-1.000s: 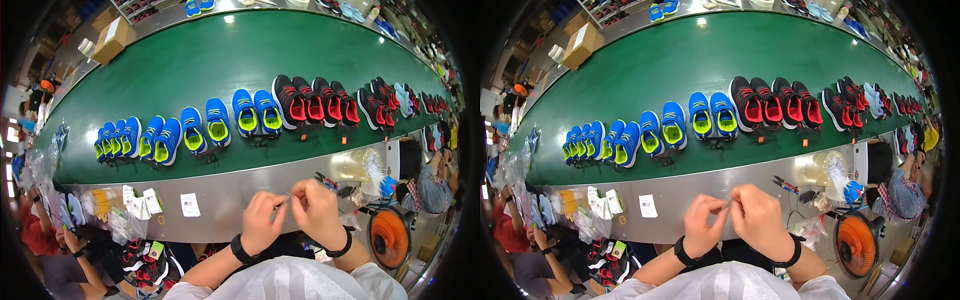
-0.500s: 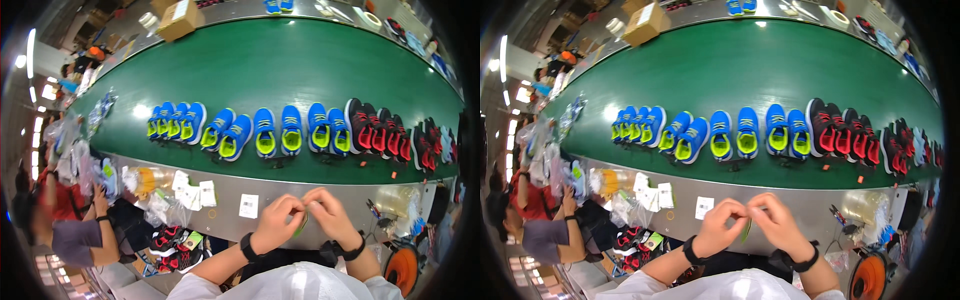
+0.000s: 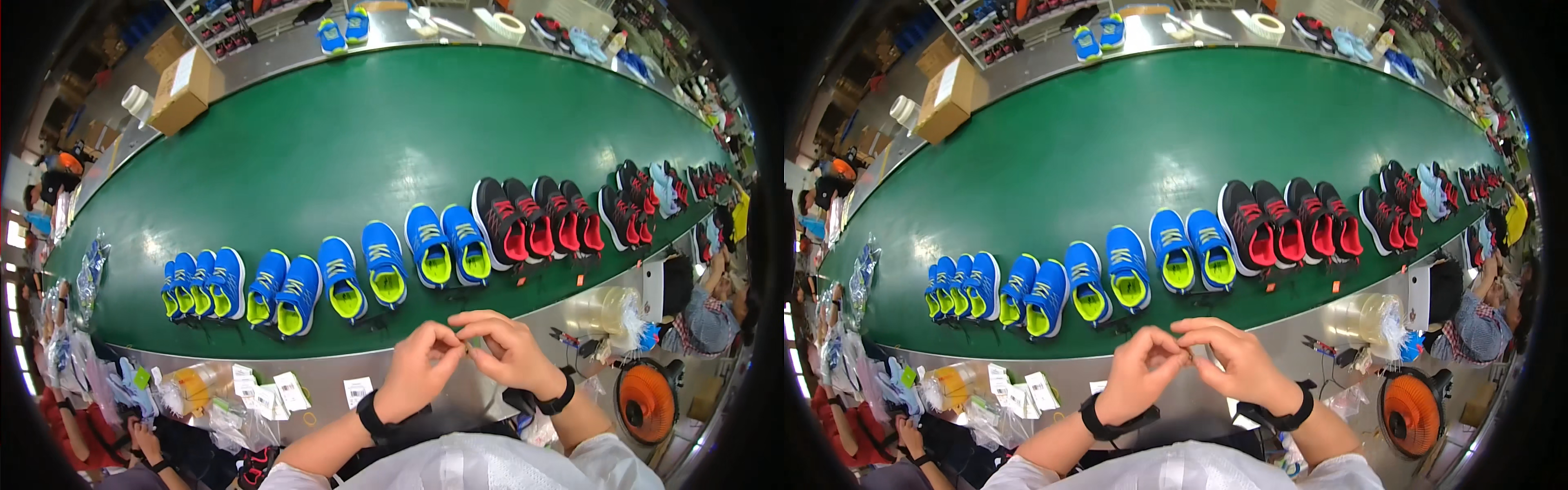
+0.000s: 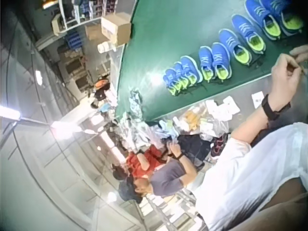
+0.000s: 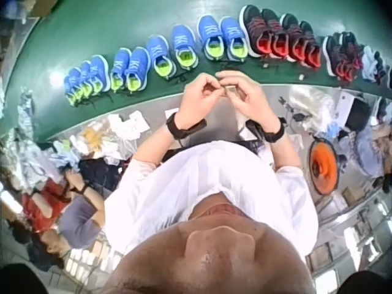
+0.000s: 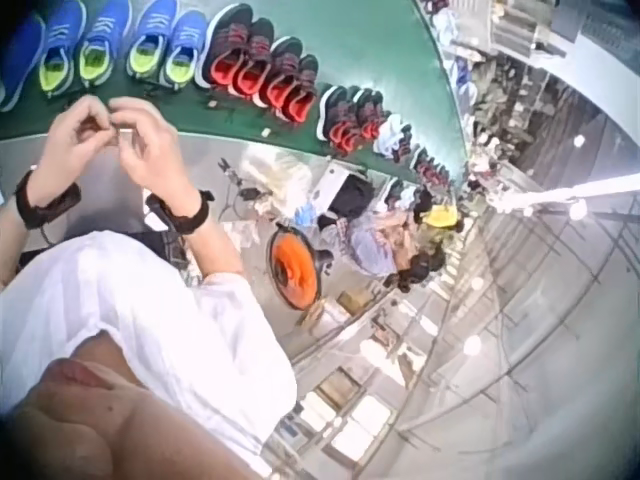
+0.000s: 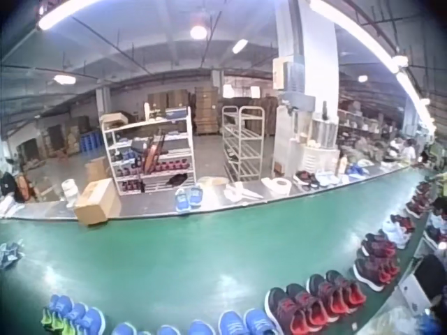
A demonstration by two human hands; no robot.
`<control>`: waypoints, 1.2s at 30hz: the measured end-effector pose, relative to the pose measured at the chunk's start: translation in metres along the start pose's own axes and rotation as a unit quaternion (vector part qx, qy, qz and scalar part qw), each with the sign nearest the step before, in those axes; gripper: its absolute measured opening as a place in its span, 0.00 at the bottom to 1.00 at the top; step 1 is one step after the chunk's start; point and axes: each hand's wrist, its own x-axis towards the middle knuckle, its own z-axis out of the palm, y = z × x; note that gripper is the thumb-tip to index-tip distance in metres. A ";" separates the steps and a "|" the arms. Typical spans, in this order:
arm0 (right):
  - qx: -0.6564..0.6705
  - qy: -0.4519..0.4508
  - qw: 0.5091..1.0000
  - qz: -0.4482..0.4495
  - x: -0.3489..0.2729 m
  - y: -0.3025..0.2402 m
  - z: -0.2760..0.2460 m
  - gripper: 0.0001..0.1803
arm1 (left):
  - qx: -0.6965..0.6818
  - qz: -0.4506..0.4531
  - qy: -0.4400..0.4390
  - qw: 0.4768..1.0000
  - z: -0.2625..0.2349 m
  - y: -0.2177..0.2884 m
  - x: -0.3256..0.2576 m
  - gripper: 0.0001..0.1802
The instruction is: The person attaches price tags to a series of athletic shoes moving along a conveyor belt. They pick up tags from a pile, align them with the shoes, and secure them to the laces or tongue of each shoe as it passes by. The process is repeated for multiple pairs of shoes in different colors.
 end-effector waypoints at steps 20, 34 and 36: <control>-0.319 0.078 0.944 0.025 0.119 0.126 -0.095 0.04 | 0.539 0.069 -0.122 0.830 0.012 -0.080 0.232 0.05; -0.279 -0.014 0.960 -0.031 0.139 0.141 -0.065 0.05 | 0.432 0.188 0.022 0.882 0.012 -0.084 0.184 0.04; -0.194 -0.094 0.975 0.060 0.142 0.144 -0.074 0.10 | 0.442 0.215 0.029 0.870 0.008 -0.087 0.181 0.06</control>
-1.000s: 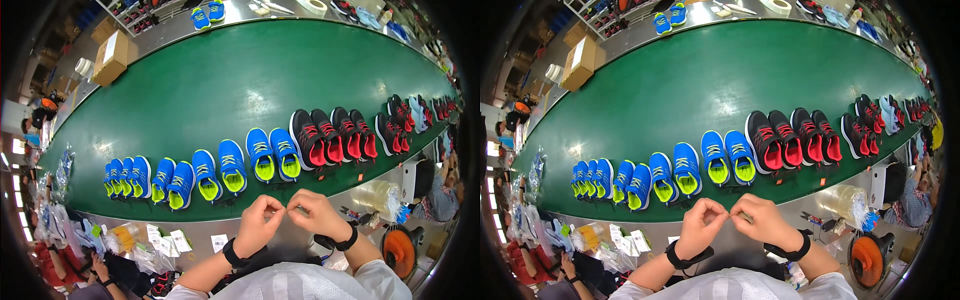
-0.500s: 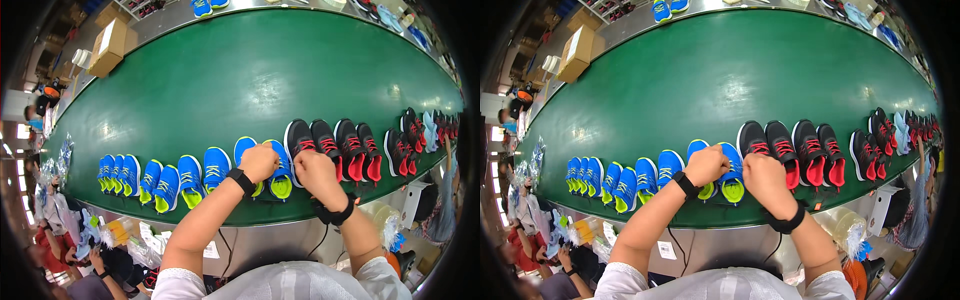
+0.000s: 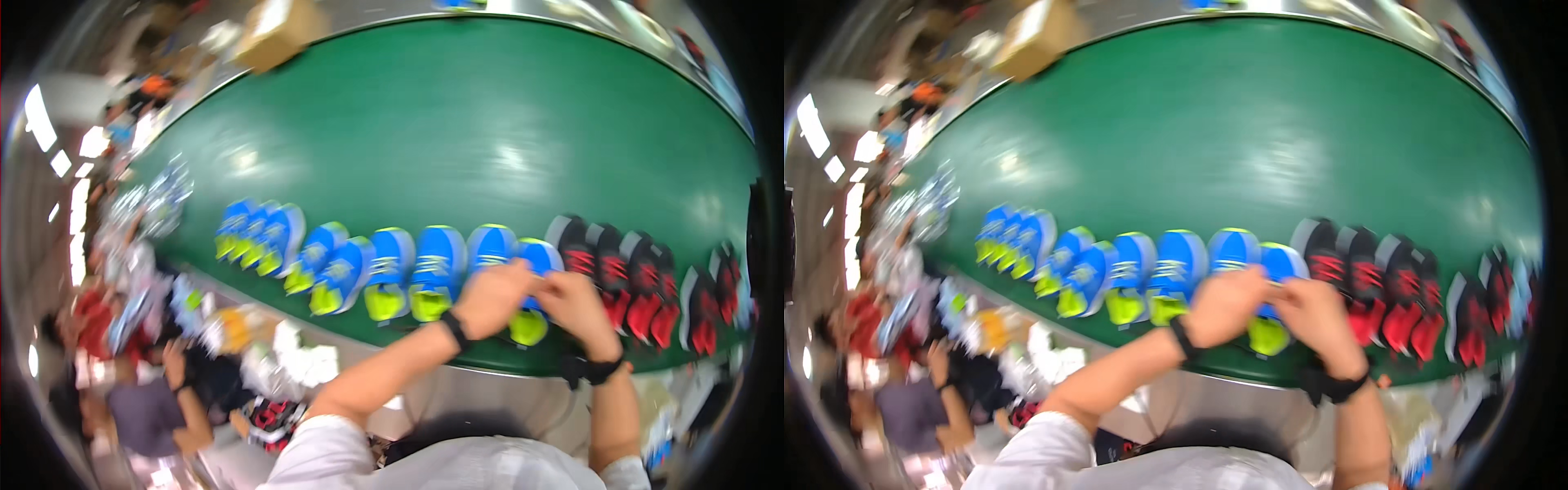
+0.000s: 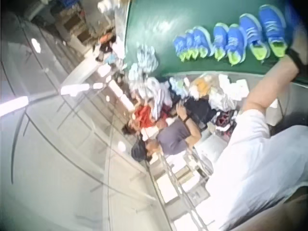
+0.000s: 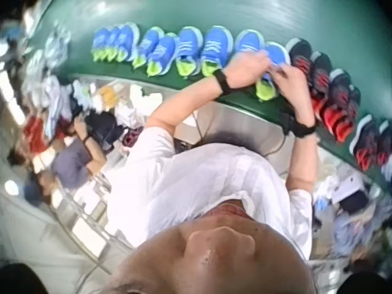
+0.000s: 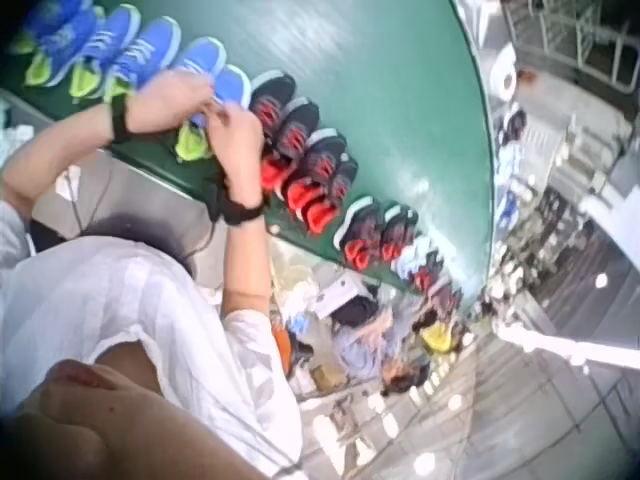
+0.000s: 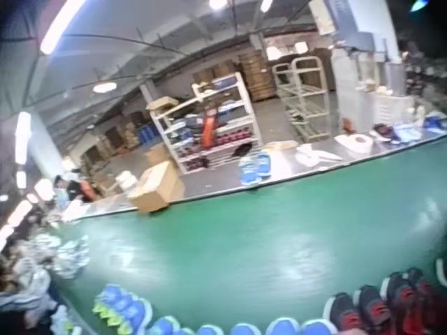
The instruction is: The person attaches price tags to a series of athletic shoes moving along a conveyor belt. They pick up tags from a pile, align them with the shoes, and secure them to the laces or tongue of each shoe as it passes by. The process is repeated for multiple pairs of shoes in different colors.
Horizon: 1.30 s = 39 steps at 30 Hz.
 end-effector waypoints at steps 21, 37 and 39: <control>0.055 0.243 0.968 -0.044 -0.024 0.021 0.016 0.05 | -0.075 -0.158 0.146 0.974 0.025 0.031 -0.007 0.04; 0.488 0.077 0.868 0.059 -0.020 0.017 -0.007 0.11 | -0.302 -0.264 0.129 0.907 0.012 0.047 0.002 0.06; 0.469 0.100 0.875 0.063 -0.021 0.016 -0.003 0.08 | -0.267 -0.236 0.123 0.926 0.014 0.047 0.002 0.07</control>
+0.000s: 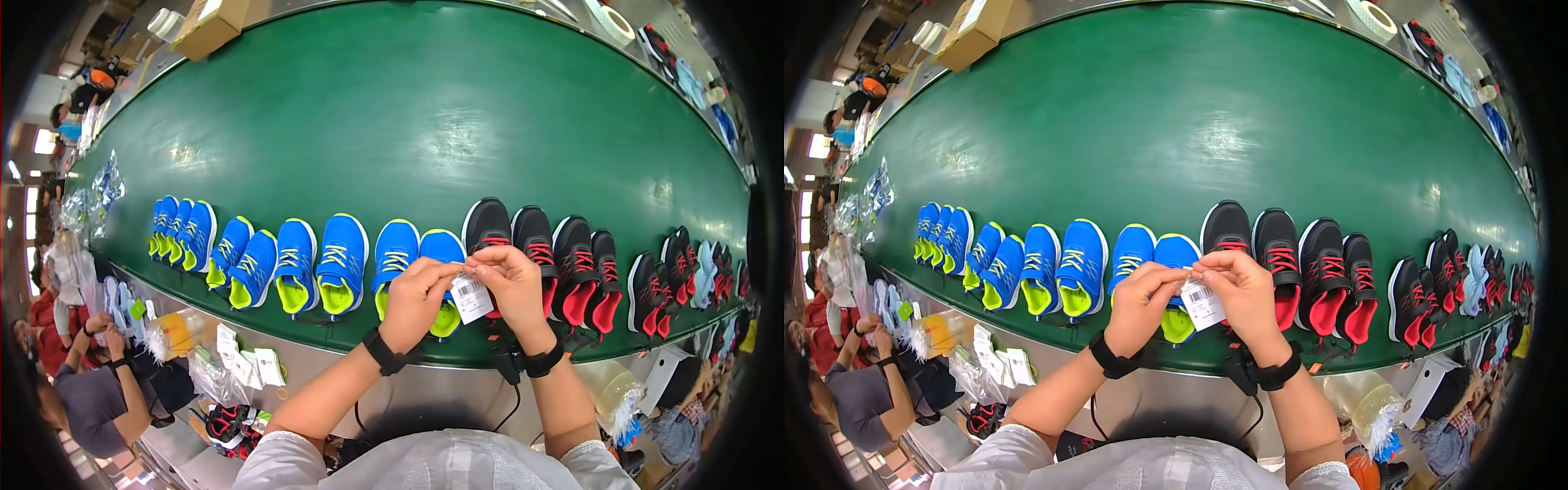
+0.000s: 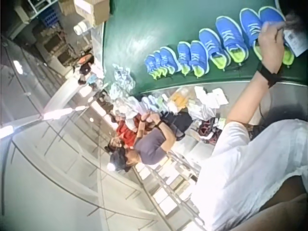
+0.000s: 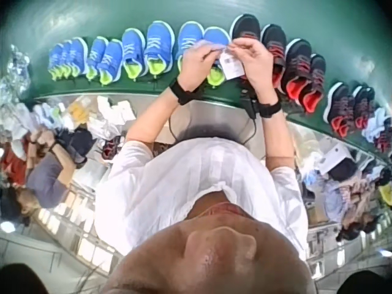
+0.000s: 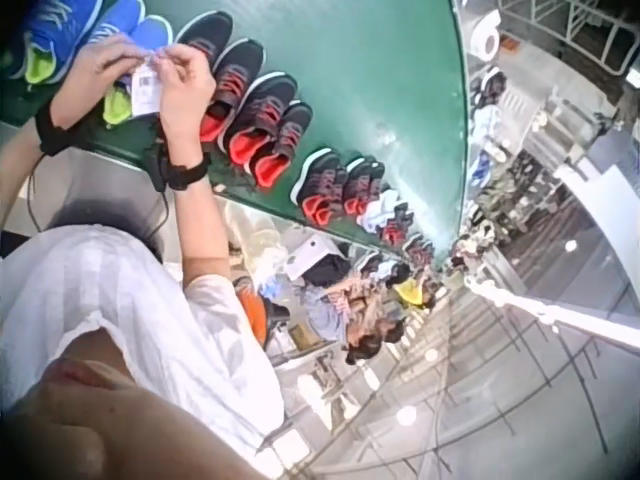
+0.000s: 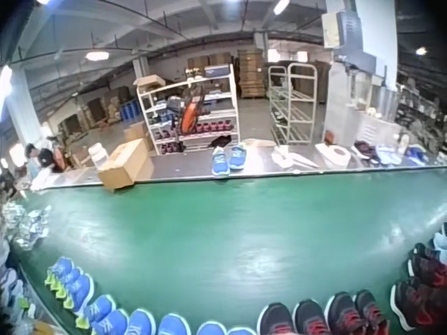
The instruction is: The person attaches price tags to a series of athletic shoes moving along a conveyor belt. They pick up tags from a pile, align them with the shoes, and secure them to the laces or tongue of each shoe as it passes by. The process is repeated for multiple pairs of shoes in different colors.
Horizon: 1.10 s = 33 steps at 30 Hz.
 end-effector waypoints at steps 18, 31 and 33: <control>-0.192 0.018 0.972 -0.136 -0.003 0.008 0.008 0.05 | 0.030 0.008 0.060 0.998 0.008 -0.003 -0.006 0.03; -0.214 -0.007 0.972 -0.092 -0.007 0.003 0.007 0.15 | 0.060 0.067 0.071 0.993 0.013 0.000 -0.008 0.04; -0.226 -0.011 0.969 -0.097 -0.007 0.002 0.004 0.15 | 0.062 0.081 0.074 0.992 0.015 0.002 -0.006 0.04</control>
